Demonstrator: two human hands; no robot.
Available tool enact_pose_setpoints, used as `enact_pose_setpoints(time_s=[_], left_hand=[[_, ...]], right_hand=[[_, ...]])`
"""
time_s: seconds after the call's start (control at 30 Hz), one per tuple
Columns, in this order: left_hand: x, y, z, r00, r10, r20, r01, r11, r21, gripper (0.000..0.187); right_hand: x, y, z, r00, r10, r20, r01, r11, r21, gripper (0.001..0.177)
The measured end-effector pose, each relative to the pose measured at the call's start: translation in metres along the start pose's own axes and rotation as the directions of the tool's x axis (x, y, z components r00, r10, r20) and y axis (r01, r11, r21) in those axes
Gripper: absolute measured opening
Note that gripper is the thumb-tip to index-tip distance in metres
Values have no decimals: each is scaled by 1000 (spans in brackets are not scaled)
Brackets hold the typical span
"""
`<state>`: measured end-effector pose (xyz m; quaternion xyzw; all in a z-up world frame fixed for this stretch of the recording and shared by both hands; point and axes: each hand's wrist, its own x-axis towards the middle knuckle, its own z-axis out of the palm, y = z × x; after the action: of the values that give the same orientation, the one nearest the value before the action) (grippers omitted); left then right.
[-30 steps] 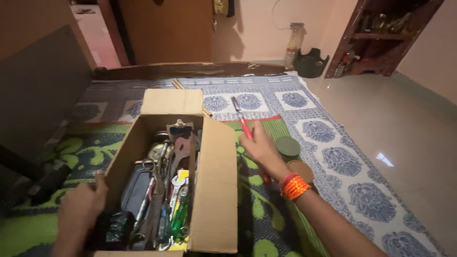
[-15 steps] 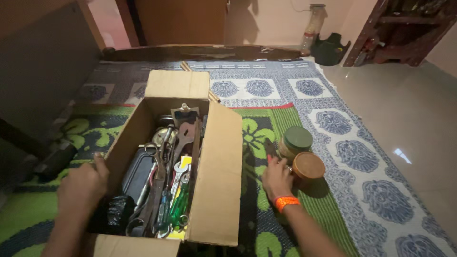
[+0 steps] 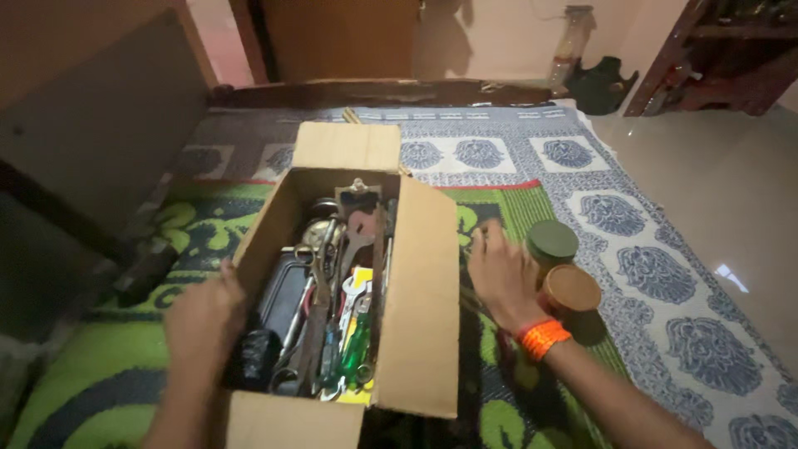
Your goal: The person opens a cardboard box on a patterned mat and removes various items one by one, including containers, tools, and a plastic tray. The items are placed on the mat beside the box. The person then removes a small piece of cardboard from inside the box and sets it aside.
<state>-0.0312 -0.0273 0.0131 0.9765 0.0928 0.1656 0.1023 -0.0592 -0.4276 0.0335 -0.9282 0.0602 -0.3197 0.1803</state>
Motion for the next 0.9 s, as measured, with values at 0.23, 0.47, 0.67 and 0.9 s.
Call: enact_pose_setpoints(time_s=[0.23, 0.47, 0.67, 0.9], left_hand=[[1, 4, -7, 1000, 5, -3, -5, 999, -36, 73], [0, 6, -7, 999, -36, 16, 37, 999, -23, 73], [4, 7, -9, 998, -53, 35, 53, 998, -23, 74], [4, 9, -11, 998, -45, 42, 46, 999, -19, 73]], right_hand=[[18, -116, -24, 941, -49, 334, -84, 924, 373, 33], [-15, -169, 27, 864, -214, 456, 355, 901, -250, 20], [-12, -174, 68, 883, -84, 462, 288, 874, -392, 25], [-9, -164, 69, 910, -119, 397, 217, 953, -213, 16]])
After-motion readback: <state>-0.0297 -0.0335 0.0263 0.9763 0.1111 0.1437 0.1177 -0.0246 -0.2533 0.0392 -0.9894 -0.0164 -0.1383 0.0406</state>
